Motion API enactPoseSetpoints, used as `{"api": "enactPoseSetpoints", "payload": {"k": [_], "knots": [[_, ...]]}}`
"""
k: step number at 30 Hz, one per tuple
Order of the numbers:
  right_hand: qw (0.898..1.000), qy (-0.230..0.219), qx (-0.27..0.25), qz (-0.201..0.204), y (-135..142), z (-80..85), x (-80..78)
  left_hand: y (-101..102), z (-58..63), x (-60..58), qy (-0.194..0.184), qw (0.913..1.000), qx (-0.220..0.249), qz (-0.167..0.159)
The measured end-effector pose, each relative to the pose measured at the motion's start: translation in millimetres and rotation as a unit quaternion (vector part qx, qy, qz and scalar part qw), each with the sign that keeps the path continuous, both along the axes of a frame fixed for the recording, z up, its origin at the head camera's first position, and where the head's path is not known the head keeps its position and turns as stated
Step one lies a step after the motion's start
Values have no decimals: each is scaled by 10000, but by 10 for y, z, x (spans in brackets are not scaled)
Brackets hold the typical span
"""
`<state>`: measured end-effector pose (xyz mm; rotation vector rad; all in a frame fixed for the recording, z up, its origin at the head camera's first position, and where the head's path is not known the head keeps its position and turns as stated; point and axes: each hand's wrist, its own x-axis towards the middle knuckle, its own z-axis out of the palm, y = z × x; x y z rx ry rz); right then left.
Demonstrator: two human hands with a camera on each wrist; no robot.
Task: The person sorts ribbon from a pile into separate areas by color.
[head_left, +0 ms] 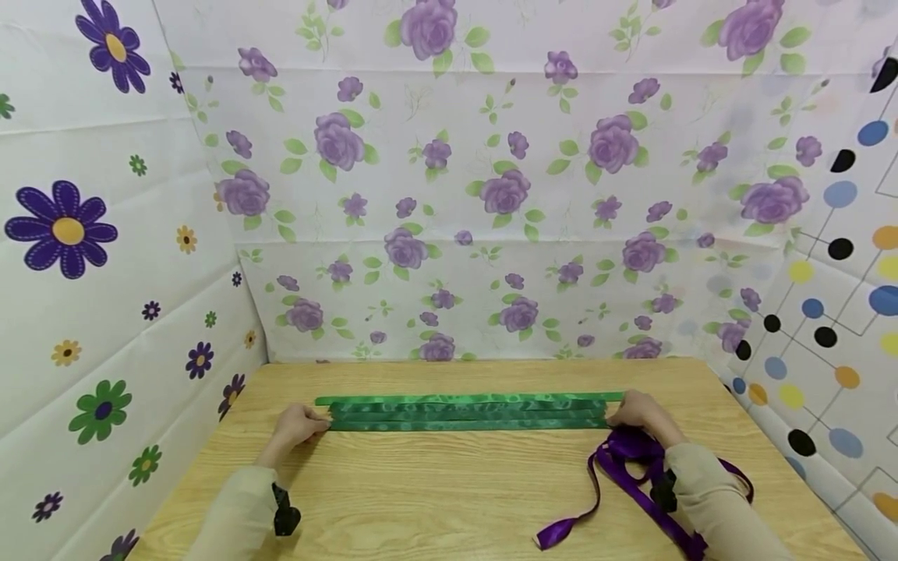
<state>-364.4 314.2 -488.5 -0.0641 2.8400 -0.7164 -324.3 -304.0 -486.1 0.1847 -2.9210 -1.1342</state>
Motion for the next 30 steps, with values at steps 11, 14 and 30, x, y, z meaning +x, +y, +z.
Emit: {"api": "enactPoseSetpoints", "payload": {"k": [11,14,30], "knots": [[9993,269,191,-153,37,58,0,8,-7,-8,82,9995,-73,301],[9995,270,89,-99,61,85,14,0,-1,-19,-47,9991,-75,409],[9974,311,-655,14,271,236,100,35,178,41,184,9991,243,288]]}}
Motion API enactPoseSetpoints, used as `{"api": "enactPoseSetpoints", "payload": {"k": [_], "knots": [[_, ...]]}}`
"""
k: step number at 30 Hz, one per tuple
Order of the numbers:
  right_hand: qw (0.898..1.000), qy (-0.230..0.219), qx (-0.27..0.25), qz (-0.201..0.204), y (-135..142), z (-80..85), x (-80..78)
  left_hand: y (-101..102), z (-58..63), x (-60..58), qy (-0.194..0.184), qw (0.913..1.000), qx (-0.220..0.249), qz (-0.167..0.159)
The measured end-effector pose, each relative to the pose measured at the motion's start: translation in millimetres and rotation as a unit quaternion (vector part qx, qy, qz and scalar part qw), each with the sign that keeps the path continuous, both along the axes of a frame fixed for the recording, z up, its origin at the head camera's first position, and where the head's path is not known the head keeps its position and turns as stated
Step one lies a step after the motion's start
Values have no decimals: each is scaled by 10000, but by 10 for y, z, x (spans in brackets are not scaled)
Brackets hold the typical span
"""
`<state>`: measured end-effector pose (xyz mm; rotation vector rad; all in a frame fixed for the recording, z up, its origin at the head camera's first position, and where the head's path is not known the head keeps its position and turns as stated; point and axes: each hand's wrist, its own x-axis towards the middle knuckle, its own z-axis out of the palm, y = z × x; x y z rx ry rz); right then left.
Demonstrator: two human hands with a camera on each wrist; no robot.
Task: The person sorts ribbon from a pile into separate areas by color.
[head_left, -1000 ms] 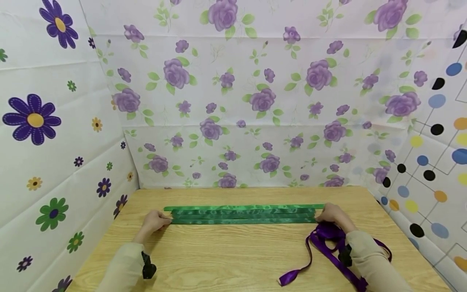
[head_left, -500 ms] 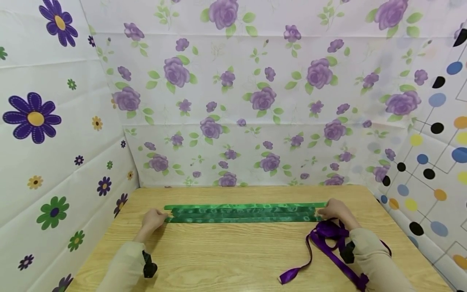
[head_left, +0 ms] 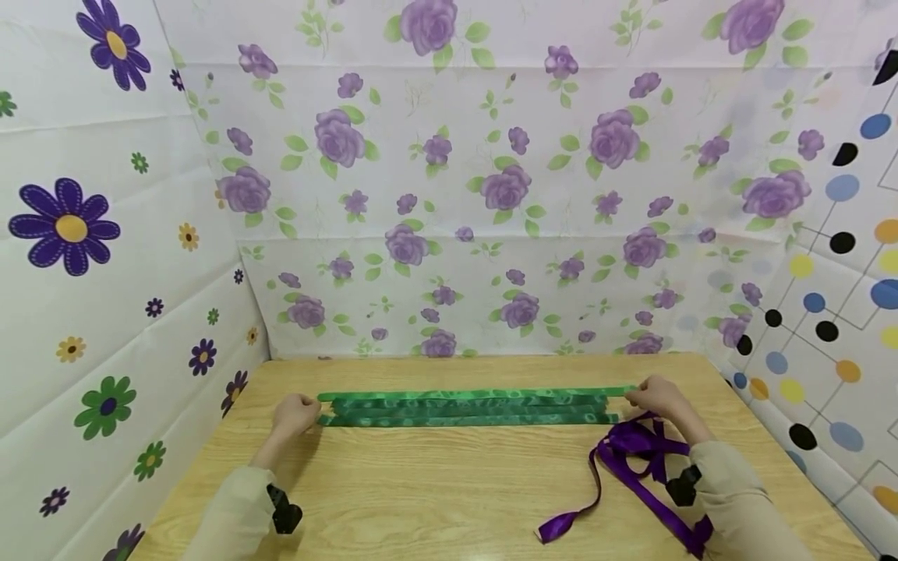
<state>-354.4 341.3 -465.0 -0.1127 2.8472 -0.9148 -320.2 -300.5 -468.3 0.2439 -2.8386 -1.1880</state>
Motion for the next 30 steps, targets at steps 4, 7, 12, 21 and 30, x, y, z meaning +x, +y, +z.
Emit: {"api": "enactPoseSetpoints", "payload": {"k": [4,7,12,21,30], "knots": [[9999,-17,-19,100,4,25,29,71,41,21,22,9999,-55,-82],[9999,-39,-20,117,16,39,36,117,78,29,44,9998,-133,-155],[9999,-60,67,111,46,40,36,150,115,32,36,9994,-6,-341],[9992,88,-21,384,78,46,62,166,65,50,144,9906,865,-1051],[9882,177,669,1364,84,99,127,185,81,107,-57,9825,1024,-1552]]}}
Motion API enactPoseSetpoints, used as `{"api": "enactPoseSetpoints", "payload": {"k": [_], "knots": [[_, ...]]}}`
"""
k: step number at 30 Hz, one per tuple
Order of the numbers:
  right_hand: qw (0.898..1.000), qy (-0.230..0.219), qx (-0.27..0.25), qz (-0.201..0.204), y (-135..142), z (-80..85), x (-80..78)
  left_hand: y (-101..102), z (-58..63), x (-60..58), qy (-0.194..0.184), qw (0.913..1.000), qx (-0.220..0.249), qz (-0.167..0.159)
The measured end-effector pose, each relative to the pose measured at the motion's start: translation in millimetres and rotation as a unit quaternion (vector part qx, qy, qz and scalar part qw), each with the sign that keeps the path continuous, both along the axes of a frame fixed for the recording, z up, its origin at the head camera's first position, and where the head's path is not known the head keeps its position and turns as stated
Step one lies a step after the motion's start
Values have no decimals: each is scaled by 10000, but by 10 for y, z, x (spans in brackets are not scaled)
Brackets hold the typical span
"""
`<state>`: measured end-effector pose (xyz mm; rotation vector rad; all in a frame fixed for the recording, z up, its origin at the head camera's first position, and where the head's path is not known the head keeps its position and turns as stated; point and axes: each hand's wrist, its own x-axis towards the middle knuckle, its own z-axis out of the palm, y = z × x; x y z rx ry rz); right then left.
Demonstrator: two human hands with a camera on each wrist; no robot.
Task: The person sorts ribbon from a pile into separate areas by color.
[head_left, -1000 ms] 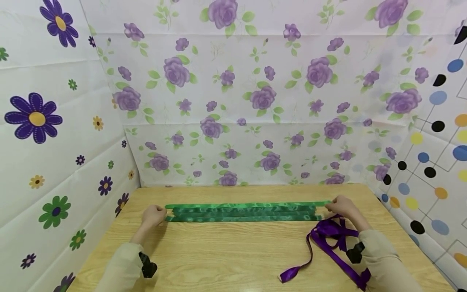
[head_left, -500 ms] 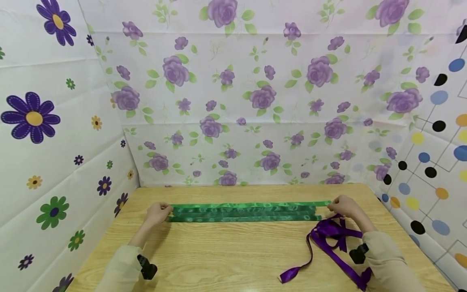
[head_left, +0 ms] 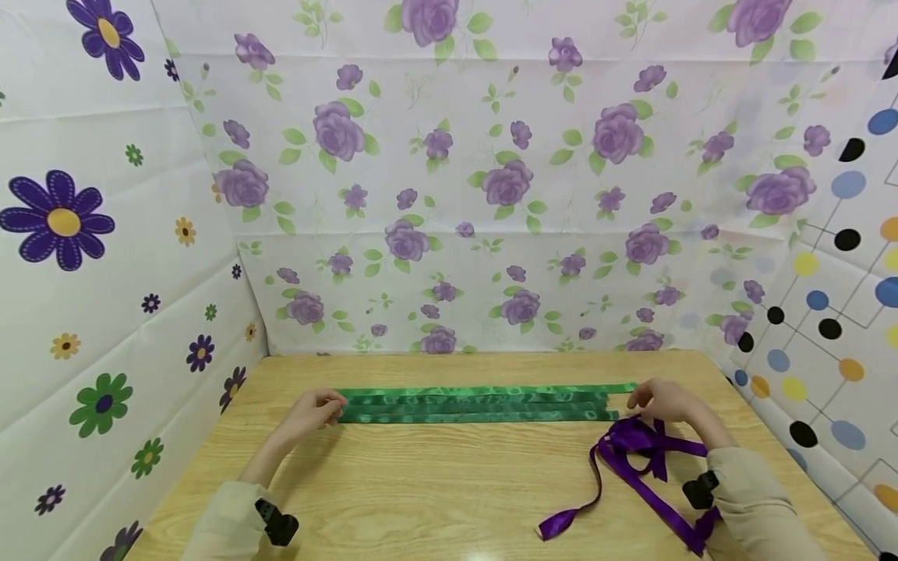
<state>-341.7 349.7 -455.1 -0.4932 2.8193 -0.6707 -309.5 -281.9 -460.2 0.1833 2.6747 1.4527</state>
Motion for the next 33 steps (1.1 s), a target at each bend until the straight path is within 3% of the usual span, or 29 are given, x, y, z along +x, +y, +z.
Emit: {"api": "enactPoseSetpoints", "payload": {"k": [7,11,14,19,24,30,33], "knots": [[9990,26,433,45,15,-169,-22,87,103,23,-169,9976,40,-664],[9979,512,376,89,32,-231,-25,172,174,47,-201,9933,58,-1133],[9954,882,359,57,26,-177,-21,251,211,70,-200,9905,35,-1363],[9923,1229,172,58,-66,74,68,418,225,93,-231,9863,2,-1635],[9841,1737,-103,354,-290,488,297,668,271,134,-180,9788,-40,-2042],[9714,2305,-232,522,-638,938,595,1093,387,193,-75,9654,-270,-2593],[9615,2662,-275,631,-817,1124,728,1342,442,221,10,9548,-210,-2964]]}}
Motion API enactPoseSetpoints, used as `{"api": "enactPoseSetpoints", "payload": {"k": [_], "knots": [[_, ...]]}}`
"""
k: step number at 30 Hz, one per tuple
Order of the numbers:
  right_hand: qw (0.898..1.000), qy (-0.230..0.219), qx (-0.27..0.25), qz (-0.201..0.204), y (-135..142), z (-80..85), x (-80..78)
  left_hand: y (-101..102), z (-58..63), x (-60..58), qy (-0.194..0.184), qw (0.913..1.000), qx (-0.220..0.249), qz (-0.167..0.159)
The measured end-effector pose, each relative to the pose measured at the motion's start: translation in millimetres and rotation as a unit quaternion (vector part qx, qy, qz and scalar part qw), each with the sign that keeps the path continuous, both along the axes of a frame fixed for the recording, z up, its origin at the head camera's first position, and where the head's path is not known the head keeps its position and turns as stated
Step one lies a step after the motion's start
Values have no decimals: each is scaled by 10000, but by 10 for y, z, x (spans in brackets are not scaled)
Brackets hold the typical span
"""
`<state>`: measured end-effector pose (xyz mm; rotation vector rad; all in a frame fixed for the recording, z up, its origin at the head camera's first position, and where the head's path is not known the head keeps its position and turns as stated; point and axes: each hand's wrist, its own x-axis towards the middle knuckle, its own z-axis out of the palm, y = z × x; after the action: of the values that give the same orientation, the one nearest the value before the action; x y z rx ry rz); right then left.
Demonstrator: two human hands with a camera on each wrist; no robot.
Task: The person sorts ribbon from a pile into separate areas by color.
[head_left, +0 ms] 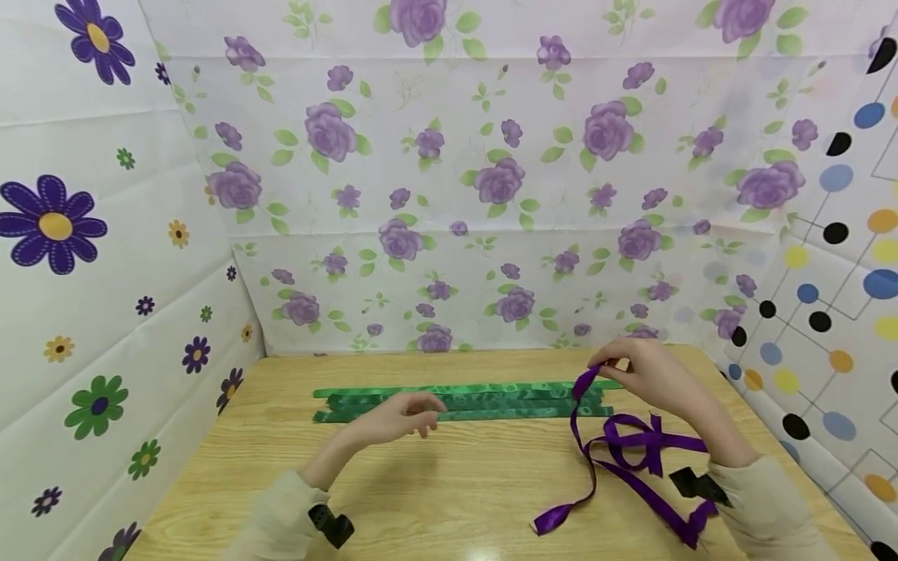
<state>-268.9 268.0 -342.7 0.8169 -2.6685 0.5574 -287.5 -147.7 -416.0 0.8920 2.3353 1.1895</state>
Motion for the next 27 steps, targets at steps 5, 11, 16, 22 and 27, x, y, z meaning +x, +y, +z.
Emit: {"api": "enactPoseSetpoints", "payload": {"k": [5,11,16,22,27], "knots": [[9950,716,-384,576,-311,191,164,423,51,89,82,9967,394,-710],[9794,864,-1015,1514,-609,301,248,917,175,257,183,9882,1043,-1106],[9720,572,-1362,1826,-746,331,318,1178,257,328,240,9654,2384,-1032],[9484,1401,-1822,2183,-848,259,325,1215,286,360,182,9258,3730,-586],[9241,2575,-1664,2283,-917,214,318,1110,342,363,727,9215,3783,-491]]}}
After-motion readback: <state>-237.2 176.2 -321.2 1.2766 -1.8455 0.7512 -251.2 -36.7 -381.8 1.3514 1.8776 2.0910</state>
